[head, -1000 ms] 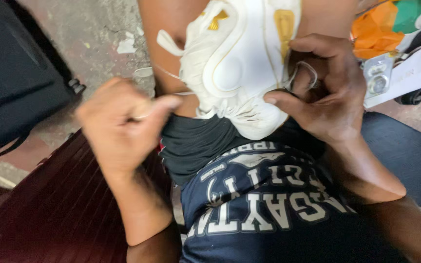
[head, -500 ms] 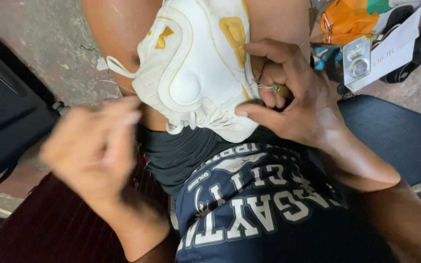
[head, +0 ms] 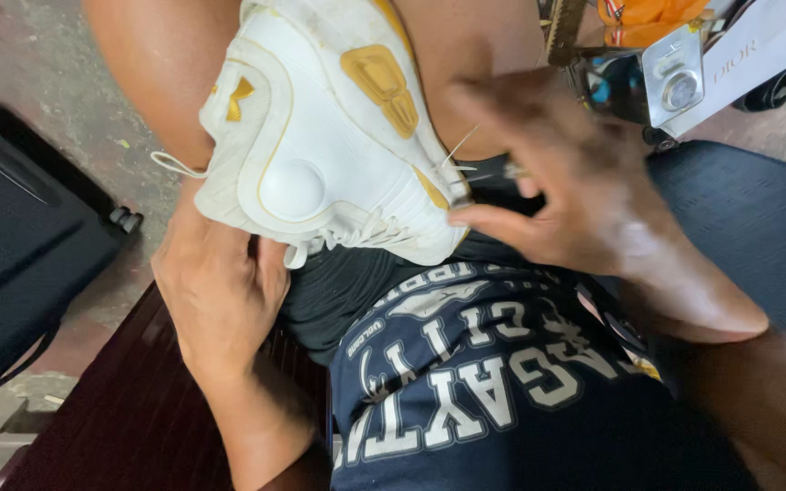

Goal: The person is repairing a white and gold sneaker by hand. They use a needle and thread to stitch the upper part of the shoe, repeatedly pushing the needle through the material and pulling the thread tight.

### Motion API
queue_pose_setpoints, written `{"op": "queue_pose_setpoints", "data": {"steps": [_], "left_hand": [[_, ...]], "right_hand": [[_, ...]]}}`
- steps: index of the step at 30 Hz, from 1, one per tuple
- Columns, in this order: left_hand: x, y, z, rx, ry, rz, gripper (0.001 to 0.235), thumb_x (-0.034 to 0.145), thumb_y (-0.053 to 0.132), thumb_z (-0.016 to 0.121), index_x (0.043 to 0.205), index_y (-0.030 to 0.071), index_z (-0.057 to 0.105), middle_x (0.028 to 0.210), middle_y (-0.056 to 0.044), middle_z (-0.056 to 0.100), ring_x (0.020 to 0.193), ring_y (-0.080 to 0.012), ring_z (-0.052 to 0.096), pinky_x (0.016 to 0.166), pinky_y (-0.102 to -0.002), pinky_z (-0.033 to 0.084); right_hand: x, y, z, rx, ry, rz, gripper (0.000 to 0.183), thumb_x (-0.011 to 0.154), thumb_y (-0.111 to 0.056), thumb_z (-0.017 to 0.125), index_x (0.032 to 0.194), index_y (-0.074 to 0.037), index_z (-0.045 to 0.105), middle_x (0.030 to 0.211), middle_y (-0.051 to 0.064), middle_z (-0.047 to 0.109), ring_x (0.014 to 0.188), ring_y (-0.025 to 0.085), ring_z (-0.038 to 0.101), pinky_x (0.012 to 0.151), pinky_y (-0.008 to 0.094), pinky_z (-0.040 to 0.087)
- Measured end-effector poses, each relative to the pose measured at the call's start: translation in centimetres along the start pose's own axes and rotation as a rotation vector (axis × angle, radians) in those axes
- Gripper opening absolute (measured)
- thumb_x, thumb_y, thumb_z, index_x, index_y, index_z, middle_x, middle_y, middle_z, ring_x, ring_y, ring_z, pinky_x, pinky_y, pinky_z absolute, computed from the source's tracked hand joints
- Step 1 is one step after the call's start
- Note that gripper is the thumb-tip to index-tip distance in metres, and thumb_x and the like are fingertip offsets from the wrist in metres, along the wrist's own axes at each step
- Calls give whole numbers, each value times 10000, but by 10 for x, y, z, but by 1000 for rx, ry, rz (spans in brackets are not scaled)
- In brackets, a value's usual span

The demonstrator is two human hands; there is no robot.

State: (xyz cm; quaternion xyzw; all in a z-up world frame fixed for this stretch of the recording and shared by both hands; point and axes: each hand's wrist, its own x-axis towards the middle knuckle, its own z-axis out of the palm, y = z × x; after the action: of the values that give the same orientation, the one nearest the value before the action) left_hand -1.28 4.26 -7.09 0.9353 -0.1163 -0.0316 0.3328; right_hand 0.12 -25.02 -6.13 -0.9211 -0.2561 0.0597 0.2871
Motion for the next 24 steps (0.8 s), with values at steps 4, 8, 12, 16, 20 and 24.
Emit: {"op": "queue_pose_setpoints", "data": {"steps": [4, 8, 12, 16, 20, 24], "left_hand": [[-6, 0, 0, -59, 10, -49, 323, 955, 71, 768, 1247, 19, 641, 1228, -179, 608, 1001, -379, 654, 848, -421, 540], [-14, -6, 2, -30, 60, -47, 304, 934, 53, 805, 1192, 51, 643, 1177, -148, 623, 964, -326, 682, 818, -377, 554], [-22, -13, 7, -45, 121, -84, 222, 947, 16, 800, 1099, 28, 639, 1073, -143, 627, 897, -322, 670, 777, -385, 544], [-26, -15, 5, -98, 183, -76, 139, 965, -52, 704, 1045, -21, 595, 989, -161, 631, 871, -352, 643, 762, -400, 515], [-26, -19, 6, -155, 132, -88, 145, 971, 12, 752, 976, 5, 607, 892, -138, 576, 803, -317, 586, 714, -362, 461], [-31, -29, 12, -252, 181, -140, 265, 930, 51, 791, 811, 16, 556, 787, -96, 493, 682, -247, 481, 601, -337, 362]], "right_hand": [[-5, 5, 15, 53, -53, 26, 676, 866, -349, 884, 1380, -64, 551, 1047, 62, 694, 832, 161, 695, 682, 287, 561], [-10, 15, 14, 74, -103, 63, 514, 847, -328, 897, 1215, -69, 649, 842, 22, 717, 618, 111, 622, 493, 258, 468], [-3, 8, 8, 69, -214, 126, 394, 860, -313, 860, 1123, -67, 701, 839, 35, 717, 567, 108, 607, 452, 253, 456], [4, 5, -5, 33, -267, 111, 284, 910, -282, 796, 1089, -69, 736, 876, 44, 729, 627, 129, 653, 513, 278, 493], [-3, 12, -14, -98, -285, 135, 179, 963, -273, 775, 998, -98, 760, 879, 29, 748, 674, 172, 674, 596, 324, 520], [-10, 21, -20, 7, -216, 173, 154, 986, -218, 770, 1004, -69, 732, 874, 37, 729, 696, 146, 661, 609, 298, 507]]}}
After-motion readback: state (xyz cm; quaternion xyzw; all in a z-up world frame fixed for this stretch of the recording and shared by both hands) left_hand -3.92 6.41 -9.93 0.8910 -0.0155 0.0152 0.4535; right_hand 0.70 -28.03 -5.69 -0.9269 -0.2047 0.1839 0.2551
